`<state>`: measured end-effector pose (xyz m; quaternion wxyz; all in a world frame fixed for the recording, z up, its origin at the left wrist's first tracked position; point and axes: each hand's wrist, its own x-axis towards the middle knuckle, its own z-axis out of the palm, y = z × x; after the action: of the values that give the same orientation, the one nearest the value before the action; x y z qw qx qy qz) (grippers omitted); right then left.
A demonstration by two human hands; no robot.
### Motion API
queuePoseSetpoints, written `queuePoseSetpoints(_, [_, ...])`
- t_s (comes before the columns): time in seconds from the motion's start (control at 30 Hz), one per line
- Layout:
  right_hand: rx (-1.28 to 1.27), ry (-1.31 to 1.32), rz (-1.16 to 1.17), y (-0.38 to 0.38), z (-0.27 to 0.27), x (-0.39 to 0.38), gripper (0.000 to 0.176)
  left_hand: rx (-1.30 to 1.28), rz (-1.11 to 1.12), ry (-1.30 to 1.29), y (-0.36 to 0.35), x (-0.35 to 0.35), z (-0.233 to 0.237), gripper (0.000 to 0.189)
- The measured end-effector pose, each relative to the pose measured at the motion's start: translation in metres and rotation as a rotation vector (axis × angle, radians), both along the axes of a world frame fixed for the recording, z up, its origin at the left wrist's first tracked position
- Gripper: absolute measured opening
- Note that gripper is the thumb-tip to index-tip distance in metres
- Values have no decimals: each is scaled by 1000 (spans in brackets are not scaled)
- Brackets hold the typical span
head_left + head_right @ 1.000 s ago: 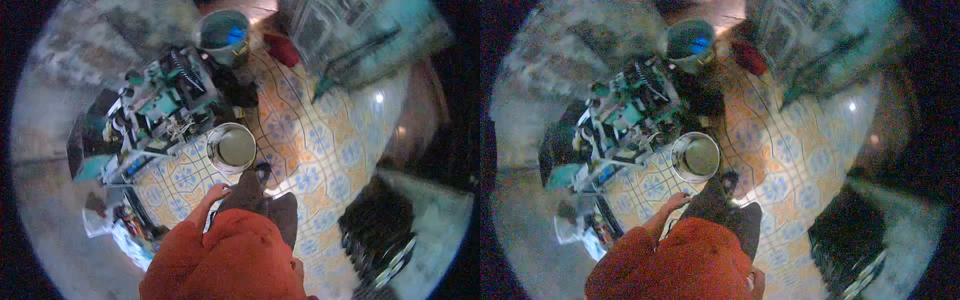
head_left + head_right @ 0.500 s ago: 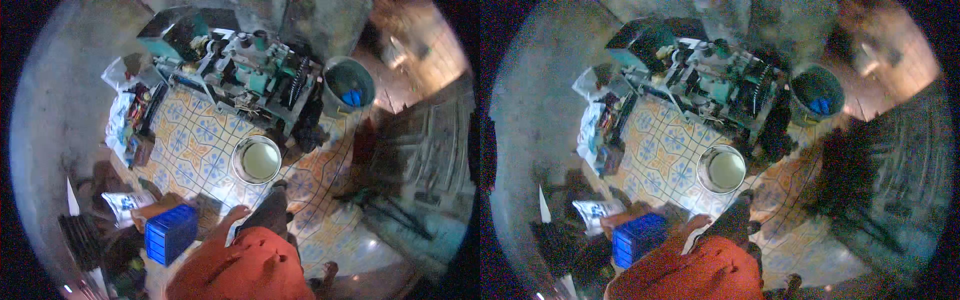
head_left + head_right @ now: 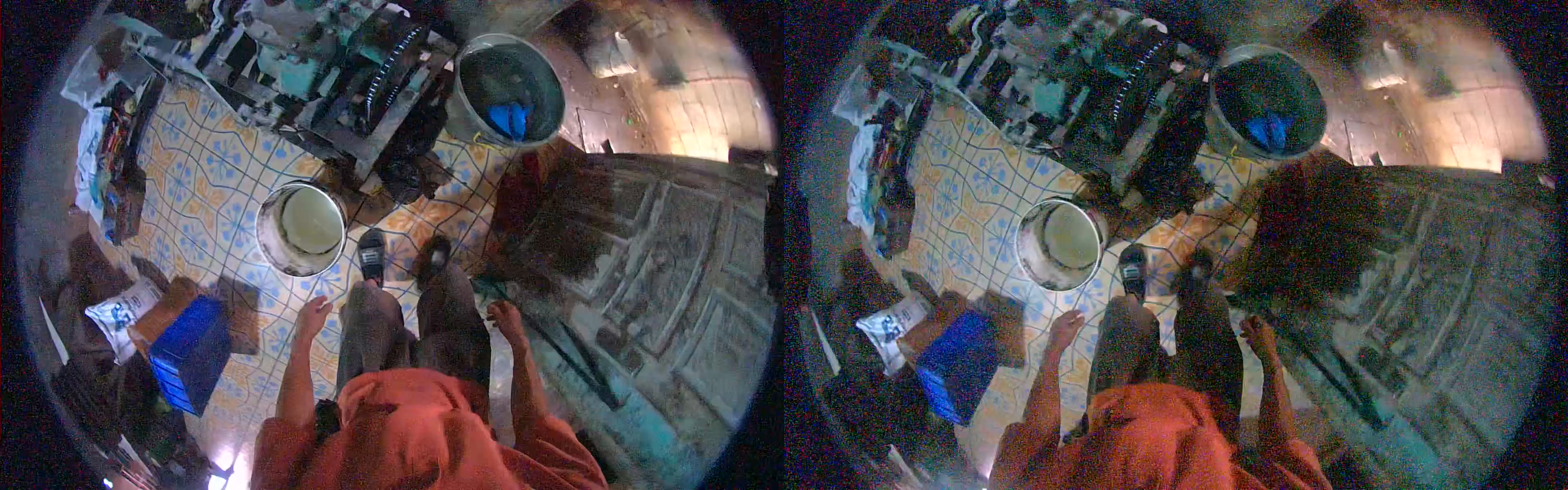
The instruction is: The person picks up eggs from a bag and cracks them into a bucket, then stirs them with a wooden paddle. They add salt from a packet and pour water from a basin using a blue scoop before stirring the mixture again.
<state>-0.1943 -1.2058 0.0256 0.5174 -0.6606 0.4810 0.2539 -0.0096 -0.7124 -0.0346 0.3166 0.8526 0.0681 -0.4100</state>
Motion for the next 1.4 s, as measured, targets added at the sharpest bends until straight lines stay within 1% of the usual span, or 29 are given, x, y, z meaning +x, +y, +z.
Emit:
queuePoseSetpoints(0.07, [-120, 110, 393, -40, -42, 28, 36, -44, 74, -4, -52, 31, -9, 49])
queuePoseSetpoints(0.1, [-174, 163, 591, -62, -73, 30, 36, -62, 111, -4, -74, 36, -20, 49])
queuePoseSetpoints(0.17, [-294, -49, 715, -119, -191, -5, 27, 4, 70, -76, -113, 44, -58, 48])
queuePoseSetpoints(0.2, [-333, -71, 801, -142, -231, 24, 25, 37, 52, -132, -136, 57, -81, 48])
queuePoseSetpoints(0.3, [-415, -49, 1033, -182, -305, 68, 21, -75, 208, -21, -208, 85, -116, 46])
queuePoseSetpoints(0.37, [-277, 45, 1107, -187, -323, 139, 29, -52, 165, 59, -253, 100, -137, 45])
queuePoseSetpoints(0.4, [-317, -146, 1048, -179, -322, 173, 32, -115, 188, -35, -267, 87, -185, 44])
queuePoseSetpoints(0.43, [-354, -338, 982, -170, -329, 202, 34, -137, 174, -66, -283, 90, -200, 43])
queuePoseSetpoints(0.47, [-275, -340, 876, -162, -350, 225, 35, -162, 158, -99, -301, 96, -213, 41])
queuePoseSetpoints(0.53, [-218, -362, 854, -128, -356, 283, 40, -193, 145, -133, -320, 112, -245, 37])
queuePoseSetpoints(0.57, [-241, -375, 939, -103, -340, 317, 43, -201, 149, -131, -327, 120, -261, 35])
queuePoseSetpoints(0.6, [-172, -388, 891, -96, -391, 324, 47, -213, 158, -130, -334, 126, -276, 33])
queuePoseSetpoints(0.63, [-105, -403, 842, -94, -439, 328, 51, -212, 180, -214, -339, 132, -289, 31])
queuePoseSetpoints(0.67, [-175, -392, 889, -80, -438, 344, 52, -208, 199, -302, -341, 140, -303, 29])
queuePoseSetpoints(0.7, [-242, -382, 930, -54, -407, 369, 53, -199, 216, -390, -341, 147, -317, 27])
queuePoseSetpoints(0.73, [-303, -374, 970, -37, -391, 385, 54, -128, 173, -401, -343, 152, -333, 24])
queuePoseSetpoints(0.8, [-401, -381, 1027, -19, -408, 396, 56, -78, 168, -675, -348, 154, -379, 22])
queuePoseSetpoints(0.83, [-451, -386, 1049, -12, -423, 400, 57, -51, 160, -814, -353, 159, -390, 22])
queuePoseSetpoints(0.87, [-350, -400, 1015, -12, -447, 405, 57, 5, 249, -723, -361, 160, -398, 22])
queuePoseSetpoints(0.97, [-173, -479, 1089, -31, -521, 416, 57, 117, 249, -645, -375, 168, -419, 22])
queuePoseSetpoints(1.0, [-141, -578, 1070, -35, -526, 412, 54, 194, 185, -678, -374, 166, -426, 23])
queuePoseSetpoints(1.03, [-108, -676, 1054, -39, -529, 408, 51, 224, 122, -604, -370, 167, -439, 23])
queuePoseSetpoints(1.1, [-61, -455, 1153, -35, -493, 418, 49, 284, -6, -443, -359, 165, -463, 25])
queuePoseSetpoints(1.13, [-129, -435, 1223, -37, -482, 420, 48, 291, -10, -472, -354, 159, -457, 28])
queuePoseSetpoints(1.23, [-382, -409, 1421, -52, -462, 422, 49, 358, -248, -430, -326, 147, -437, 31])
queuePoseSetpoints(1.27, [-492, -426, 1480, -59, -461, 424, 50, 266, -192, -435, -312, 142, -435, 39])
queuePoseSetpoints(1.3, [-603, -446, 1539, -68, -464, 426, 52, 293, -208, -404, -303, 137, -433, 41])
queuePoseSetpoints(1.37, [-702, -662, 1506, -96, -477, 424, 53, 347, -239, -342, -289, 131, -424, 46])
queuePoseSetpoints(1.4, [-746, -773, 1480, -103, -483, 424, 53, 284, -199, -330, -280, 128, -423, 52])
